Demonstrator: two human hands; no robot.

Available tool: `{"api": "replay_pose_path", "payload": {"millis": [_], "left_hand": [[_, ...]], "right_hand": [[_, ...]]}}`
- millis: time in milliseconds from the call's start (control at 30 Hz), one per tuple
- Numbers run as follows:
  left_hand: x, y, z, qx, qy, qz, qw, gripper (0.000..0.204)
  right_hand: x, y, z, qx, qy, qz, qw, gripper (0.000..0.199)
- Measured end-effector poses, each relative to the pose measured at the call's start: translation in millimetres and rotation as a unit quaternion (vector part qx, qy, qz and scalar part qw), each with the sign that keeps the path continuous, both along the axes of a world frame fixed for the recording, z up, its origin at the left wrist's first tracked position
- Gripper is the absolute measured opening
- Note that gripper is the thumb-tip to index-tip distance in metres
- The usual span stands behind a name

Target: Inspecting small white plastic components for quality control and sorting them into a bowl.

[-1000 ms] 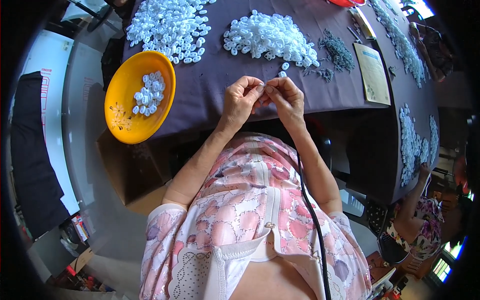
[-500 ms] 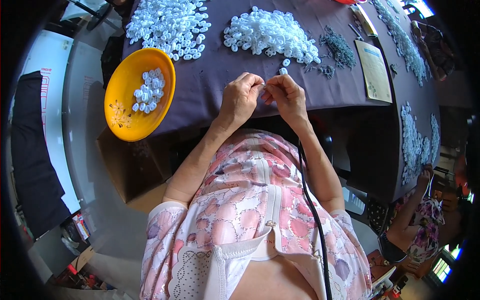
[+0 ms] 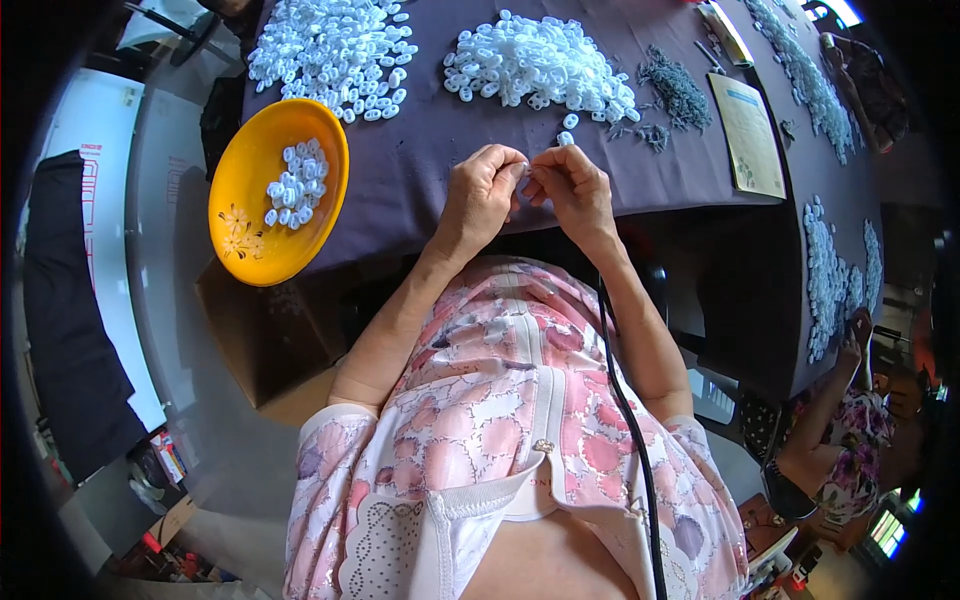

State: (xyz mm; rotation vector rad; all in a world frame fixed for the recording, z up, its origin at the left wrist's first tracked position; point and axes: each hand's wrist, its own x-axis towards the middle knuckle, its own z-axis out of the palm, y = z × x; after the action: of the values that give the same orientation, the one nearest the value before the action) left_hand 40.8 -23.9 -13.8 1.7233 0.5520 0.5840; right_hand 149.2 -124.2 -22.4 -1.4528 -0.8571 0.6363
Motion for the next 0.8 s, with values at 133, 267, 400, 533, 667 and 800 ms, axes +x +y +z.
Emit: {"api": "replay_pose_path", "payload": {"millis": [133, 267, 400, 533, 667, 800], "left_hand": [[1.1, 1.0, -3.6, 0.084, -0.013, 0.007, 0.996, 0.009], [3.1, 1.5, -7.7, 0.119, -0.018, 0.006, 0.993, 0.009], [3.6, -1.2, -3.3, 0.087, -0.006, 0.001, 0.996, 0.009], [6.3, -1.2, -10.1, 0.125, -0.026, 0.008, 0.992, 0.009], [8.1, 1.4, -15.2, 0.173, -0.033, 0.002, 0.984, 0.010], [6.5, -2.9, -6.4, 0.052, 0.003, 0.006, 0.999, 0.010]], "right_hand": [[-0.9, -0.8, -1.2, 0.011, 0.007, -0.003, 1.000, 0.002], [0.0, -1.6, -2.3, 0.008, -0.030, -0.005, 0.999, 0.002], [3.2, -5.3, 0.2, -0.012, -0.066, 0.007, 0.998, 0.004], [4.7, -5.6, 4.5, -0.068, -0.042, 0.016, 0.997, 0.004], [5.5, -5.8, 1.9, -0.098, -0.035, 0.018, 0.994, 0.004], [-1.1, -4.9, -2.0, -0.063, -0.012, -0.016, 0.998, 0.004]]}}
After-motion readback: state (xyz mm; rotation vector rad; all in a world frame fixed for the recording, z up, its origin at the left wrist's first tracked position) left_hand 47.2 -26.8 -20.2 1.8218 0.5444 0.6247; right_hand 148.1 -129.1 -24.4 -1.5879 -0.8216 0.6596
